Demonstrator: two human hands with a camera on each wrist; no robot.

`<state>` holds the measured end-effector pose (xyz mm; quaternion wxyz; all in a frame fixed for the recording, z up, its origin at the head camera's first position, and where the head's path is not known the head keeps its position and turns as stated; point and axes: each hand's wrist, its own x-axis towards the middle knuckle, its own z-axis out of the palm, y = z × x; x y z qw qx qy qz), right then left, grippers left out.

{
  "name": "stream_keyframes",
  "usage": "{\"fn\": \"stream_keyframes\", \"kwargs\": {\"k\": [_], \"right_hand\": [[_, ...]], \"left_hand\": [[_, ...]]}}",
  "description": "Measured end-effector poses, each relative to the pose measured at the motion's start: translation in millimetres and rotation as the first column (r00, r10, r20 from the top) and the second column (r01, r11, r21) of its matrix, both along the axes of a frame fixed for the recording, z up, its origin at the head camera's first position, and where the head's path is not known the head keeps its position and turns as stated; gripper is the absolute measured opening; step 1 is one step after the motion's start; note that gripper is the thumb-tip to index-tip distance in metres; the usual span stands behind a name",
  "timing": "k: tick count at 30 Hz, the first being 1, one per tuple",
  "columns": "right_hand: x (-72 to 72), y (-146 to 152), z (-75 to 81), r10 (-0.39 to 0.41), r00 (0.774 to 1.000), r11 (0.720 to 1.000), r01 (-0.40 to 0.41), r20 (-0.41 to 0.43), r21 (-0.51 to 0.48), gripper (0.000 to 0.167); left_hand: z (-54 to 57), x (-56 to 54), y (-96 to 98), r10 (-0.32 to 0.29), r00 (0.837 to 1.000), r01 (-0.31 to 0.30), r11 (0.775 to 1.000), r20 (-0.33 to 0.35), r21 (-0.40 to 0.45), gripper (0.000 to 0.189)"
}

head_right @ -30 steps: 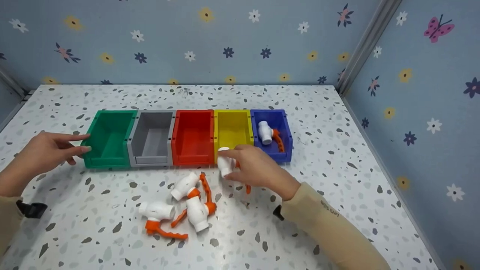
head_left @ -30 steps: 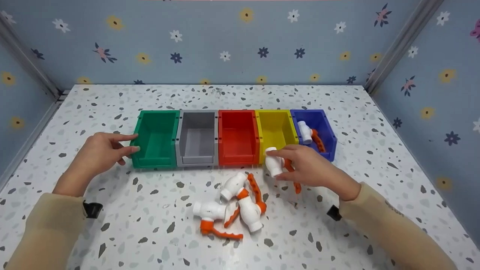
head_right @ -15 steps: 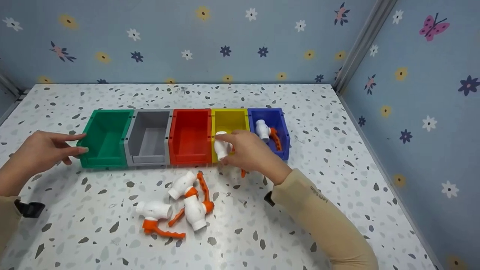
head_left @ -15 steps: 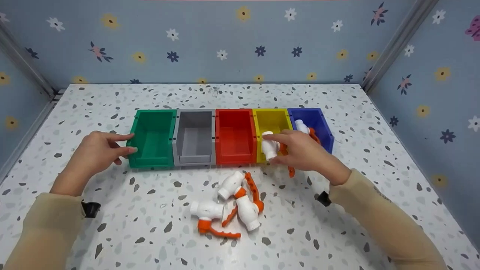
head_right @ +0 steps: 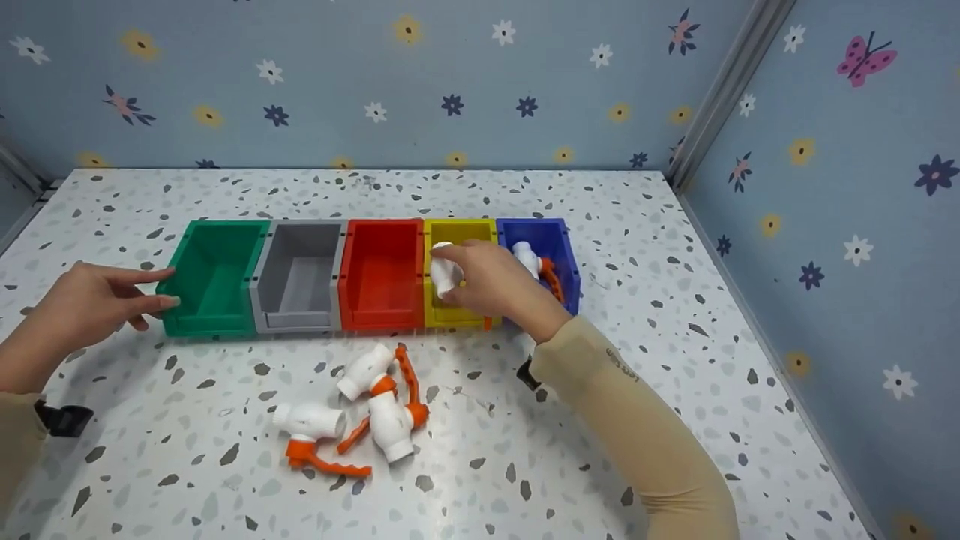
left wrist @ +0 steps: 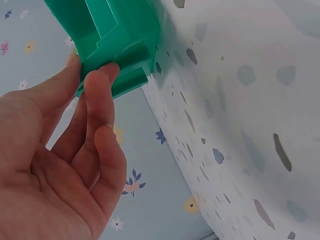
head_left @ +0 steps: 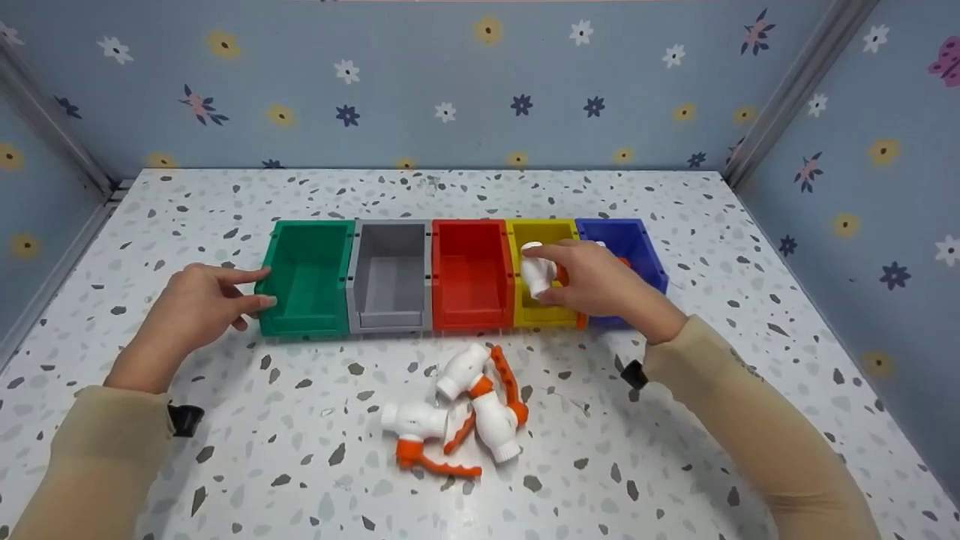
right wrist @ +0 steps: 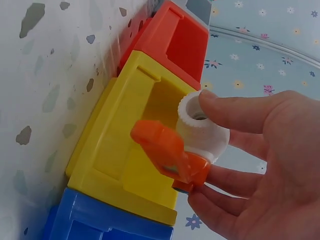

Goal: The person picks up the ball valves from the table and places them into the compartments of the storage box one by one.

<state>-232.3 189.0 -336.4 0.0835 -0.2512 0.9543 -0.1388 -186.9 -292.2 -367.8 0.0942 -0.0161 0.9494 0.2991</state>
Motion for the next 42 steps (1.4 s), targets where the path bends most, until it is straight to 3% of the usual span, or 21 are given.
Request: {"fn": "stream_keyframes", "kwargs": {"k": [13, 26, 42], "right_hand": [[-23.3, -7.8, -3.5, -0.017, 0.998, 1.0, 0.016, 0.062, 0.021, 0.054], [-40.6, -17.7, -6.8, -0.098, 0.987, 0.994, 0.092, 0.126, 0.055, 0.048], [-51.3, -24.4, -15.3, -0.16, 0.973, 0.986, 0.149, 0.168, 0.078, 0.05]], "left_hand": [[0.9, 0.4, 1.7, -0.015, 1.0, 0.015, 1.0, -0.02, -0.012, 0.062], [-1.2, 4.2, 1.9, -0.058, 0.986, 0.045, 0.995, -0.155, -0.088, 0.06], [-2.1, 2.4, 1.0, -0.084, 0.988, 0.076, 0.995, -0.133, -0.064, 0.063]]}}
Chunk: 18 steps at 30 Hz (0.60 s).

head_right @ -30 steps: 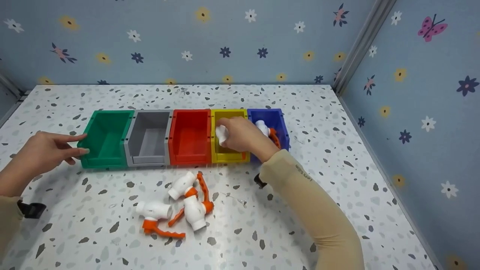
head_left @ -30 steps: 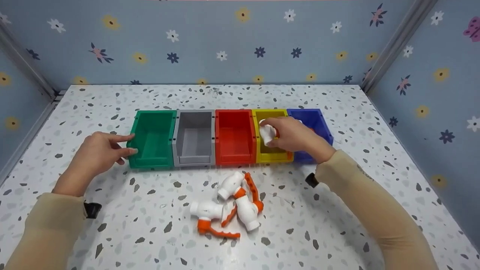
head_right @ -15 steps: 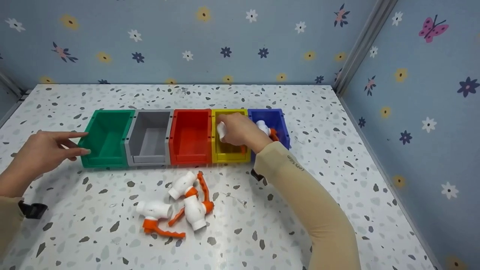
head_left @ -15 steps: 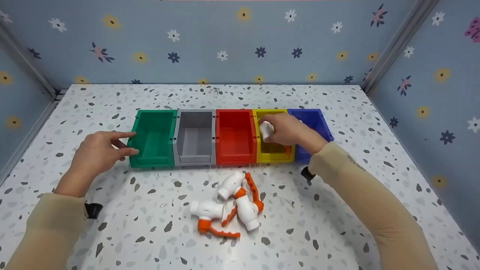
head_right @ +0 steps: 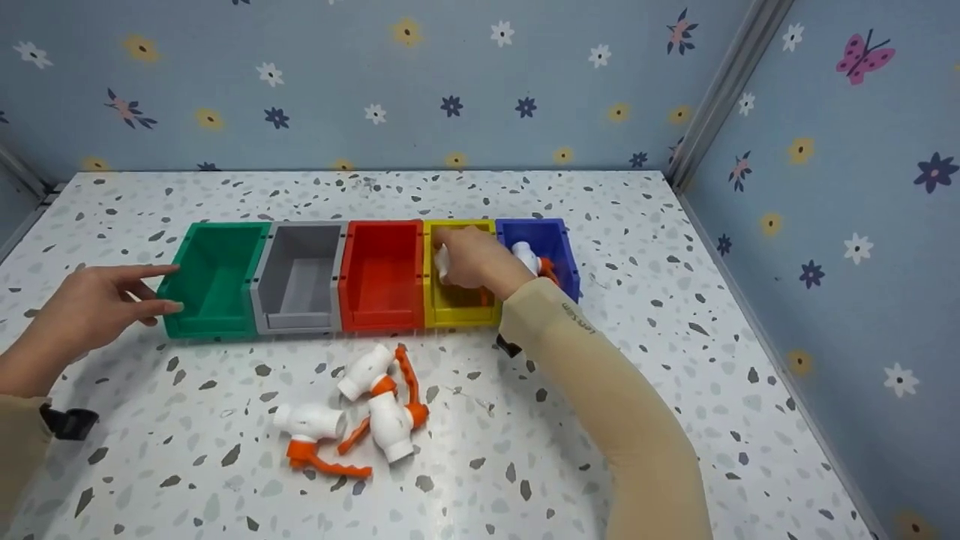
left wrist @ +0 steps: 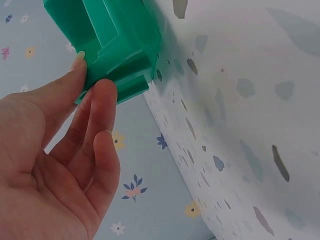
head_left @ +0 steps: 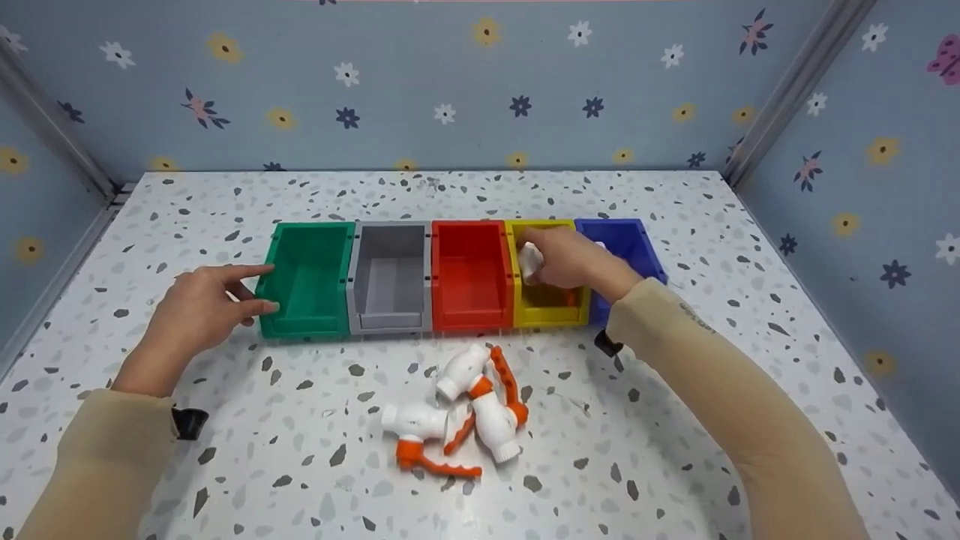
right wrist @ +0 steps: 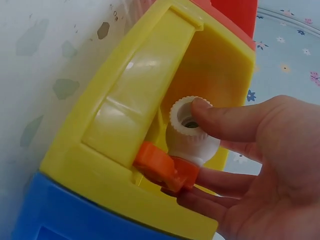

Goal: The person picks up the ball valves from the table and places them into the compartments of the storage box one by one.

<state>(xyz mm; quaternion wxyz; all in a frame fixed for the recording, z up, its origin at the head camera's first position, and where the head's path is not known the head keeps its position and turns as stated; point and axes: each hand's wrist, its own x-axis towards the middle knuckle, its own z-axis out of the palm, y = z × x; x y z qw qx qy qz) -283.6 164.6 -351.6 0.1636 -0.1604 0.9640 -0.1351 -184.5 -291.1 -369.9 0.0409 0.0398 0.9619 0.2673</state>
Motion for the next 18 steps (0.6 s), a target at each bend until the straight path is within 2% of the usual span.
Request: {"fn": "stream_keyframes", "kwargs": {"k": [5, 11, 18], "right_hand": [[-0.3, -3.1, -1.4, 0.017, 1.0, 0.998, -0.017, 0.009, 0.055, 0.046], [2.4, -6.0, 3.7, 0.012, 0.998, 0.991, -0.021, 0.069, 0.134, 0.049], [2.8, -7.3, 2.8, -0.002, 0.998, 0.992, -0.005, 0.06, 0.128, 0.047]], "left_hand": [[-1.1, -1.0, -1.7, 0.003, 1.0, -0.003, 1.0, 0.02, 0.002, 0.065], [1.8, -2.6, 0.5, -0.001, 0.998, 0.0, 1.0, 0.058, 0.009, 0.067], [2.7, -2.8, 1.5, 0.001, 0.997, -0.001, 1.0, 0.071, 0.003, 0.067]]}}
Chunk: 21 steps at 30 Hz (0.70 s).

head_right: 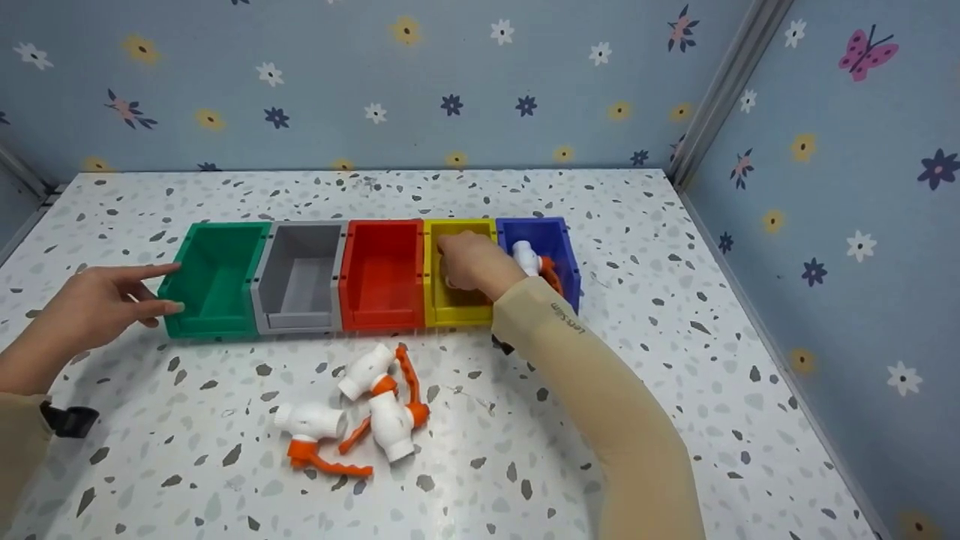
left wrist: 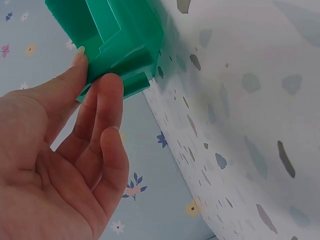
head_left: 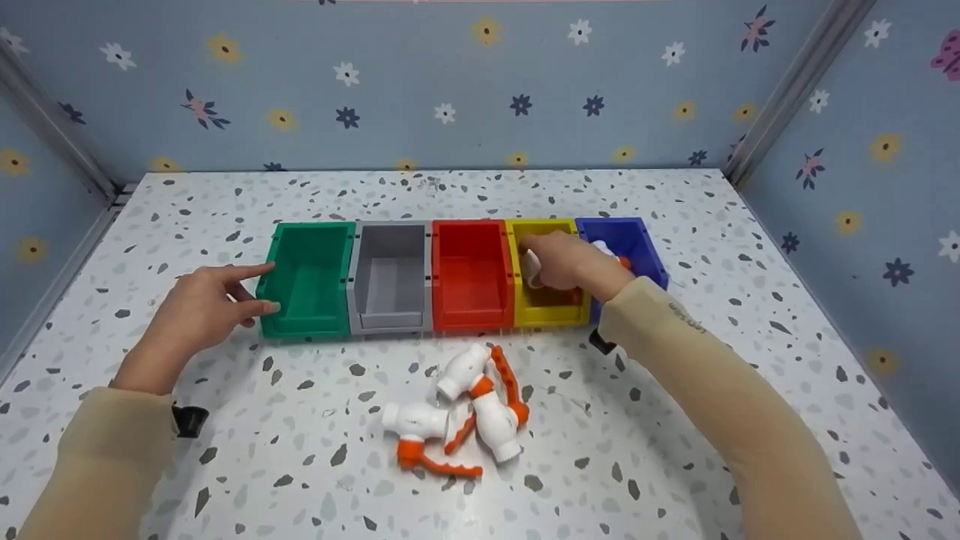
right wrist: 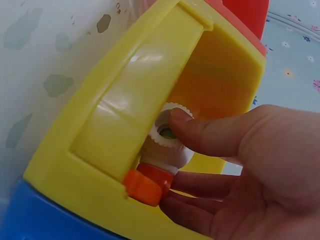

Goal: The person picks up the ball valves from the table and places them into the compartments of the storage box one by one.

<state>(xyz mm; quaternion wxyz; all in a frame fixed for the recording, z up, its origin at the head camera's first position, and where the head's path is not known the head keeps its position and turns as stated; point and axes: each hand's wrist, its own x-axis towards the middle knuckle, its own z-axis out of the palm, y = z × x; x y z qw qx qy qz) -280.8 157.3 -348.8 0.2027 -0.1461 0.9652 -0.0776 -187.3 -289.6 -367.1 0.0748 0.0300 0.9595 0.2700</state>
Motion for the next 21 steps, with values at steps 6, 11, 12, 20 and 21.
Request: {"fn": "stream_keyframes", "kwargs": {"k": [6, 11, 12, 20, 21], "right_hand": [[-0.9, 0.9, -2.0, -0.018, 1.0, 1.0, 0.017, -0.025, -0.015, 0.044], [-1.8, 1.7, -1.8, -0.054, 0.999, 0.998, 0.054, 0.006, -0.033, 0.045], [-2.2, 1.8, -1.5, -0.055, 0.998, 0.998, 0.055, 0.004, -0.032, 0.045], [-4.6, 2.0, -0.8, -0.032, 0.999, 0.999, 0.03, -0.04, -0.037, 0.041], [-4.3, 2.0, -0.6, -0.039, 0.999, 0.998, 0.037, -0.037, -0.048, 0.041]], "left_hand": [[0.7, -0.2, 1.2, 0.002, 1.0, -0.002, 1.0, 0.03, 0.008, 0.067], [1.2, -1.5, 1.9, 0.004, 0.997, -0.004, 1.0, 0.076, 0.005, 0.069], [1.3, -1.6, 2.0, 0.003, 0.997, -0.003, 1.0, 0.078, 0.005, 0.069], [2.6, -0.7, 1.8, -0.004, 0.998, 0.003, 1.0, 0.063, 0.012, 0.069], [2.8, -0.6, 1.9, -0.002, 0.998, 0.001, 1.0, 0.061, 0.013, 0.069]]}}
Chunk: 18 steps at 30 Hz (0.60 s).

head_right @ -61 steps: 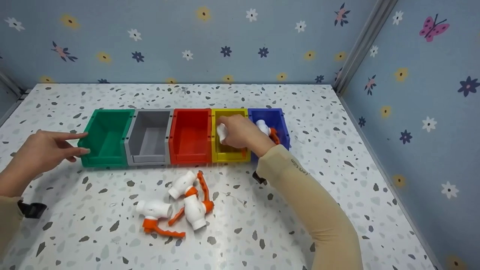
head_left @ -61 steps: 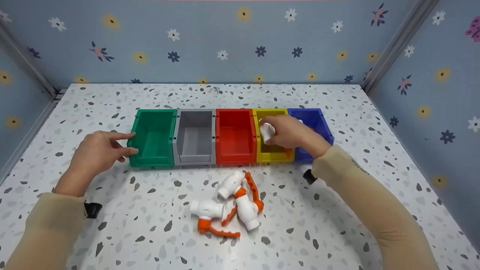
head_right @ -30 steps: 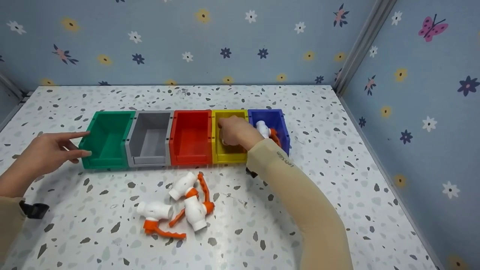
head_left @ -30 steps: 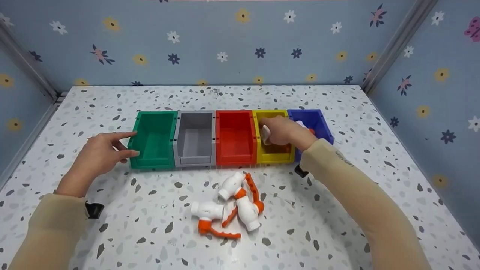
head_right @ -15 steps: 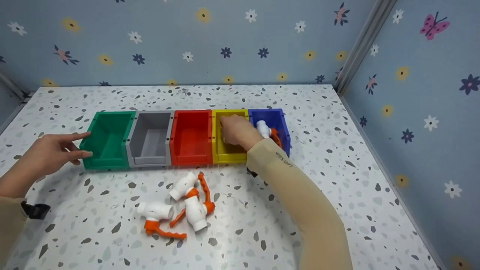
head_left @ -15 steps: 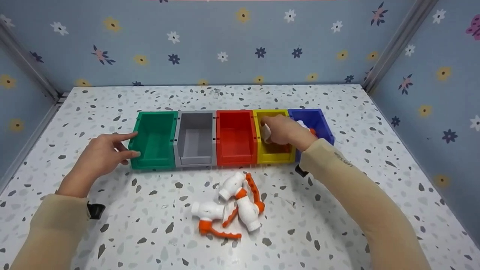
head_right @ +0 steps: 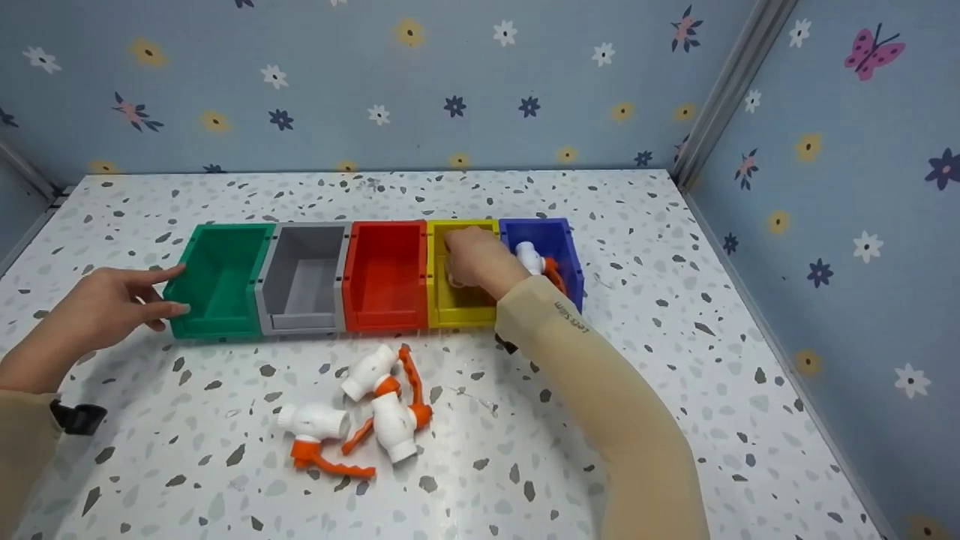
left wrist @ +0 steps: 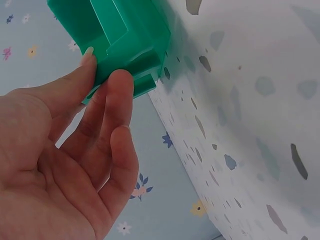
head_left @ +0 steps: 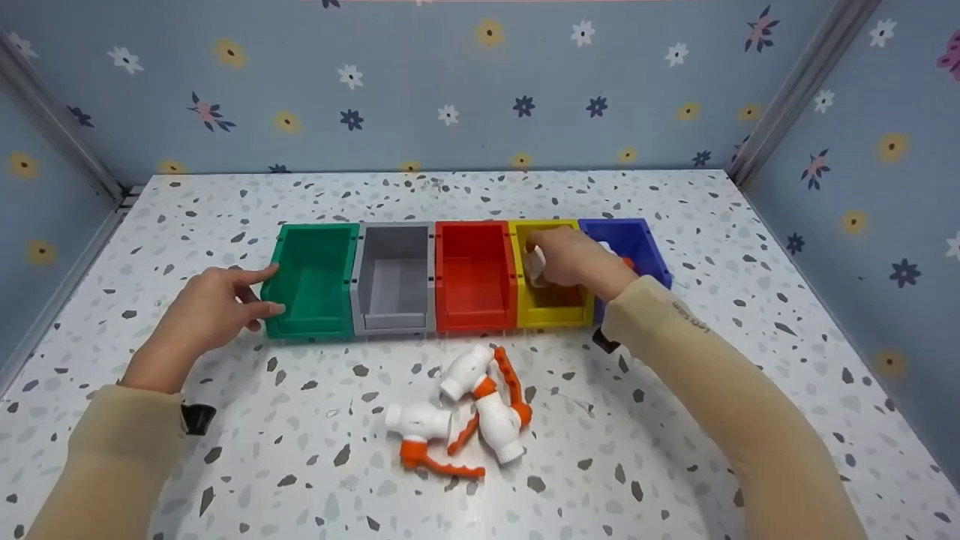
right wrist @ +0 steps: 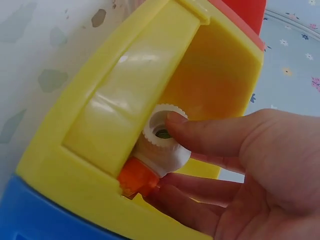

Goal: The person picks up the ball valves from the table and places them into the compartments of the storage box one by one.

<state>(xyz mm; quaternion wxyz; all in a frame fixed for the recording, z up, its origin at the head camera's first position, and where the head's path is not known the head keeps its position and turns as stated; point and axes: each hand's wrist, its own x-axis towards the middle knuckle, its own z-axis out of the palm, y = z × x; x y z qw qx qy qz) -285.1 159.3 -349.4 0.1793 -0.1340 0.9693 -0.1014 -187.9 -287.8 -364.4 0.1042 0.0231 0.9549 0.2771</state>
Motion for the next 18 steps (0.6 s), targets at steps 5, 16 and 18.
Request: {"fn": "stream_keyframes", "kwargs": {"k": [5, 16, 18], "right_hand": [[2.1, 1.5, 0.3, -0.029, 0.999, 0.999, 0.03, 0.021, -0.037, 0.042], [0.5, 2.4, -2.7, -0.006, 1.0, 0.999, 0.005, -0.008, -0.035, 0.04], [0.7, 2.3, -3.0, 0.001, 1.0, 1.0, -0.002, -0.011, -0.03, 0.039]], "left_hand": [[-0.7, 0.1, 1.5, 0.005, 1.0, -0.005, 1.0, 0.004, 0.007, 0.069], [0.1, 0.1, 2.0, 0.01, 1.0, -0.01, 1.0, 0.006, -0.012, 0.069], [0.6, -0.3, 2.0, 0.009, 1.0, -0.009, 1.0, 0.01, -0.018, 0.07]]}}
